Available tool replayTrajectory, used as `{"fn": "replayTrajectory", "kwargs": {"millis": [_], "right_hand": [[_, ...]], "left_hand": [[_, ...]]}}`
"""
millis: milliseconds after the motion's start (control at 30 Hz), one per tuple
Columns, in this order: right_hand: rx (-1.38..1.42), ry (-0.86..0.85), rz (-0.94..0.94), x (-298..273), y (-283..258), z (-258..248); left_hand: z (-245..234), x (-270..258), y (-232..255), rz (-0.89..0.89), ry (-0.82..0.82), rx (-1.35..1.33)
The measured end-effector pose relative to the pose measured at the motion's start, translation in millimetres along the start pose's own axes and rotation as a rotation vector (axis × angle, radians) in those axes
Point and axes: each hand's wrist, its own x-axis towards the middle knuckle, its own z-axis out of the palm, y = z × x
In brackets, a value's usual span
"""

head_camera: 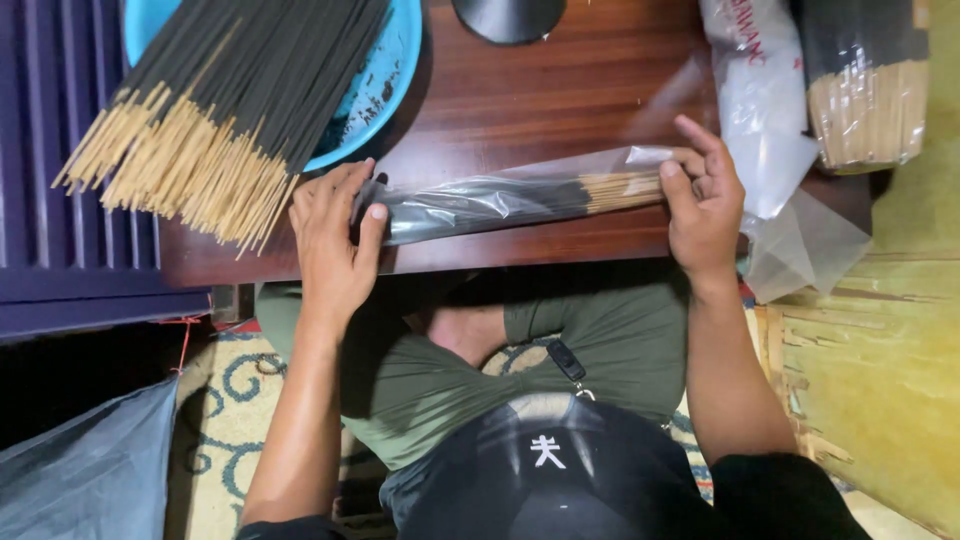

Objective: Packaging bundles of incense sticks into clear plastic sleeves and using a single stick to assist in the process.

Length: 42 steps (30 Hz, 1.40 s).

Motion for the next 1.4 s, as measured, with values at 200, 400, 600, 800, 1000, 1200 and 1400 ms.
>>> {"fn": "replayTrajectory", "kwargs": {"millis": [200,400,600,800,1000,1200,1400], "right_hand": [[-0.023,0.080,0.023,2.7,-11.7,4.4],[0.075,0.103,0.053,7.5,7.3,-4.3],[0.114,0.115,0.029,6.0,7.8,-3.9],[0.096,0.135,0.006,5.9,14.7,-5.0],[0.046,0.165,0.013,3.7,4.8,2.1],[0.054,0.168,0.018,3.4,13.4,-0.3],[-0.066,0.092,0.066,2.3,-20.3,4.1]], "left_hand": [[-1.2,3.7,-8.0,-0.105,-0.079,0.083],[-1.4,13.2,-12.4,-0.144,-0.172,0.162],[-0.7,11.5,-3.4,-0.173,-0.169,0.185],[1.5,4.5,-5.6,-0.227,-0.080,0.140],[9.1,-0.2,-7.9,-0.212,0.039,0.099],[8.9,-1.8,-5.1,-0.201,0.080,0.070],[8.7,-2.0,7.4,-0.104,0.222,0.068]]}}
